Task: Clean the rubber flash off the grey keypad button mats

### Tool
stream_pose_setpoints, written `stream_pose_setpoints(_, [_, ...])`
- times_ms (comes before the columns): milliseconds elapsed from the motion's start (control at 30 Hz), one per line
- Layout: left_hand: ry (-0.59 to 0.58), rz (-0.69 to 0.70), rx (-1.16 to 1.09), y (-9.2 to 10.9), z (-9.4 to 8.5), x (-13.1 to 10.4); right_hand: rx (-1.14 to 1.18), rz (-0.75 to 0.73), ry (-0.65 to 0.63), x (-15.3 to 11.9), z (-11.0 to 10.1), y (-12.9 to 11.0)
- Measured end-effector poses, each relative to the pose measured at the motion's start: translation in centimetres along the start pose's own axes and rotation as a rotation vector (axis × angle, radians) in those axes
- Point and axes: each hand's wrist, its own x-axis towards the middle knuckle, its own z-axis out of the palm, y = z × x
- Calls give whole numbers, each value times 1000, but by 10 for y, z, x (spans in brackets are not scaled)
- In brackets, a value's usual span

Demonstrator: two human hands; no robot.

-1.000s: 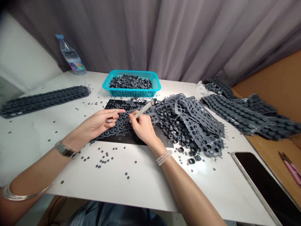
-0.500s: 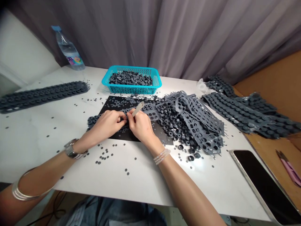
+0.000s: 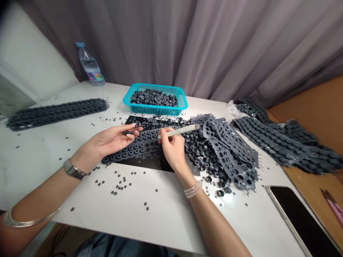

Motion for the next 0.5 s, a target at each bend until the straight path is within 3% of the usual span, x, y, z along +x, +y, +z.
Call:
stream_pose_setpoints(200, [-6, 17, -85, -8, -1, -3, 37, 47, 14, 3, -4, 4])
stream_pose_setpoints(300, [4, 38, -89, -2, 2, -2, 37, 45, 20, 3, -4, 5])
stream_pose_setpoints(400, [19, 125, -88, 24, 24, 12, 26, 32, 15, 3, -6, 4])
stream_pose_setpoints(500, [53, 280, -77, 64, 61, 39, 37, 15, 11, 2, -6, 3])
